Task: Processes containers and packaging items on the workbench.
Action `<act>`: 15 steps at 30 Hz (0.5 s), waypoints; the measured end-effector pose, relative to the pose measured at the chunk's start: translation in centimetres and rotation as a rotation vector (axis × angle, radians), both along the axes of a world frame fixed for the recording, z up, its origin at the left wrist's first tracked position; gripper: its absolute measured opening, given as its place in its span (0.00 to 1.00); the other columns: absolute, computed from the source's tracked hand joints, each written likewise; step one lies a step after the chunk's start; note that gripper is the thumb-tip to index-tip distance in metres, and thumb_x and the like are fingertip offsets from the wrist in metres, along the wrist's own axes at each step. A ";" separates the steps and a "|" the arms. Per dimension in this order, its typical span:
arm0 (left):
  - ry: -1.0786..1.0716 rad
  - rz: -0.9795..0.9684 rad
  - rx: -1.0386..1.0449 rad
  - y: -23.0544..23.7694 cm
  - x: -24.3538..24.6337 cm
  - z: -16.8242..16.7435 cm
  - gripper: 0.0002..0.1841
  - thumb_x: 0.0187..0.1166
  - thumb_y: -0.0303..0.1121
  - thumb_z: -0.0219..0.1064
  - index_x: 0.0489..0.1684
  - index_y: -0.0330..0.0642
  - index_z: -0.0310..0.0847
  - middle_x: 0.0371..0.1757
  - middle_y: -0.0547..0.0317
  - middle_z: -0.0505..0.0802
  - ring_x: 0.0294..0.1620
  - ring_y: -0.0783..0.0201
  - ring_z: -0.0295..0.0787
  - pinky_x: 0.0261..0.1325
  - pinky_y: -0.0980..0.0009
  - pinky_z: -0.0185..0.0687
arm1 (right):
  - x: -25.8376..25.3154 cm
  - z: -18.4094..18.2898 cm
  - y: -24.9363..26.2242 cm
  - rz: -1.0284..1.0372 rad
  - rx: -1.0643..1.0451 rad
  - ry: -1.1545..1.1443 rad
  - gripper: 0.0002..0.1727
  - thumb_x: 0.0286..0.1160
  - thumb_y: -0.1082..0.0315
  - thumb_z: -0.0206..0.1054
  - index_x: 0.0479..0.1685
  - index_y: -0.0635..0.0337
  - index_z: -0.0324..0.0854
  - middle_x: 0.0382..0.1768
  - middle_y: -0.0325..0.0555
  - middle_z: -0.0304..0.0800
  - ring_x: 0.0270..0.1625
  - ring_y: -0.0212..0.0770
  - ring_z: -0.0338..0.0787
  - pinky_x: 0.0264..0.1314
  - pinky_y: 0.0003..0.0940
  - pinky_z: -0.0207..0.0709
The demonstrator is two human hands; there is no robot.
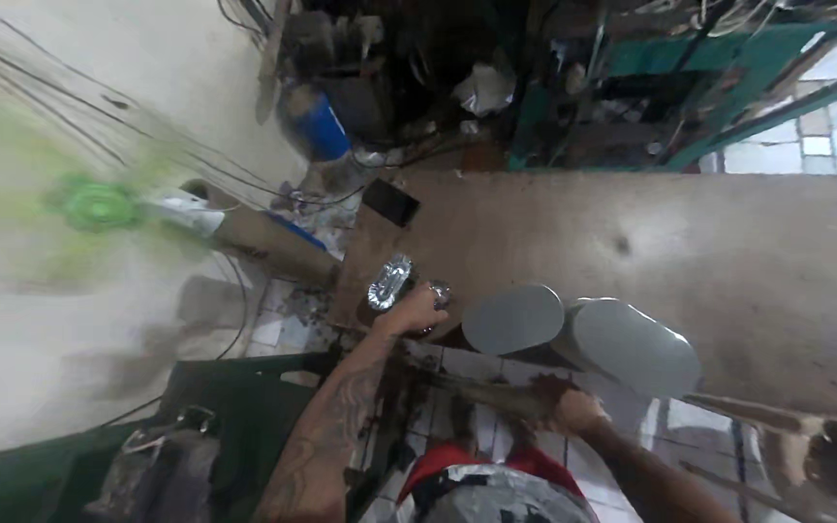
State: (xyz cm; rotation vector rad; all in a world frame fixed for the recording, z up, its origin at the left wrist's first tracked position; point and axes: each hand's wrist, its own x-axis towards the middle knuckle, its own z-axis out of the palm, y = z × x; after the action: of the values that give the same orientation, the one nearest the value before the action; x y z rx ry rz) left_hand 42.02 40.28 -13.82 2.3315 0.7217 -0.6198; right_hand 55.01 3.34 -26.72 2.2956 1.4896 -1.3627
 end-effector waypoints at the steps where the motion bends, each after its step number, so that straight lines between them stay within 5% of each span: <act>1: -0.035 -0.006 -0.025 -0.1 0.0 -0.1 0.19 0.80 0.42 0.71 0.57 0.36 0.88 0.65 0.37 0.86 0.65 0.44 0.85 0.69 0.44 0.80 | -0.1 0.0 0.0 0.011 0.008 0.011 0.56 0.59 0.31 0.75 0.91 0.48 0.62 0.90 0.49 0.62 0.91 0.55 0.61 0.90 0.62 0.57; 4: -0.114 -0.046 -0.058 0.3 -0.2 -0.6 0.18 0.81 0.34 0.68 0.66 0.35 0.83 0.65 0.37 0.85 0.66 0.45 0.84 0.69 0.45 0.80 | -0.6 2.7 0.5 -0.055 0.049 0.109 0.48 0.69 0.35 0.70 0.88 0.51 0.66 0.88 0.51 0.66 0.91 0.54 0.62 0.94 0.57 0.47; 6: -0.134 -0.033 -0.060 0.3 -0.5 -1.0 0.20 0.80 0.34 0.70 0.67 0.36 0.82 0.66 0.36 0.85 0.66 0.43 0.84 0.69 0.43 0.80 | -1.6 9.5 0.9 -0.308 0.177 0.324 0.31 0.79 0.51 0.70 0.79 0.56 0.78 0.77 0.56 0.80 0.81 0.53 0.77 0.89 0.54 0.62; 7: -0.116 -0.032 -0.047 0.3 -0.5 -1.1 0.21 0.79 0.38 0.71 0.67 0.37 0.82 0.67 0.36 0.84 0.67 0.42 0.83 0.69 0.41 0.80 | -2.1 13.6 1.0 -0.377 0.341 0.371 0.27 0.81 0.51 0.70 0.72 0.58 0.83 0.69 0.55 0.87 0.74 0.50 0.84 0.83 0.52 0.72; 9: -0.065 -0.036 -0.007 0.4 -0.2 -0.9 0.26 0.75 0.47 0.74 0.67 0.40 0.83 0.69 0.35 0.84 0.69 0.39 0.82 0.69 0.36 0.79 | -2.5 20.6 1.1 -0.409 0.823 0.149 0.24 0.80 0.49 0.69 0.62 0.60 0.87 0.59 0.52 0.91 0.64 0.45 0.89 0.72 0.46 0.81; 11: -0.066 0.004 0.014 0.4 0.2 0.4 0.34 0.74 0.52 0.75 0.73 0.38 0.78 0.75 0.30 0.78 0.73 0.33 0.79 0.70 0.32 0.76 | 0.2 24.1 1.7 -0.319 1.078 -0.300 0.29 0.76 0.42 0.69 0.52 0.63 0.90 0.53 0.53 0.96 0.62 0.52 0.92 0.68 0.52 0.83; 13: -0.200 0.091 0.015 0.1 0.1 2.6 0.37 0.77 0.54 0.72 0.79 0.35 0.73 0.80 0.27 0.73 0.75 0.30 0.76 0.72 0.29 0.73 | 4.2 24.9 2.2 -0.167 0.923 -0.448 0.36 0.72 0.35 0.69 0.57 0.62 0.90 0.56 0.53 0.94 0.66 0.55 0.90 0.84 0.59 0.68; 15: -0.355 0.174 0.004 -1.8 0.1 6.3 0.34 0.84 0.54 0.65 0.80 0.37 0.72 0.78 0.31 0.77 0.74 0.33 0.79 0.71 0.31 0.74 | 6.1 23.3 2.8 -0.088 0.733 -0.411 0.30 0.68 0.42 0.77 0.58 0.59 0.89 0.55 0.49 0.94 0.65 0.51 0.89 0.90 0.58 0.59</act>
State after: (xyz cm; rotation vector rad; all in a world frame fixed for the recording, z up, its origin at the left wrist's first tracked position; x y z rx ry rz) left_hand 42.11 38.50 -7.47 2.2673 0.7455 -0.1215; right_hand 61.16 6.15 -3.43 2.8170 1.9580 -0.2971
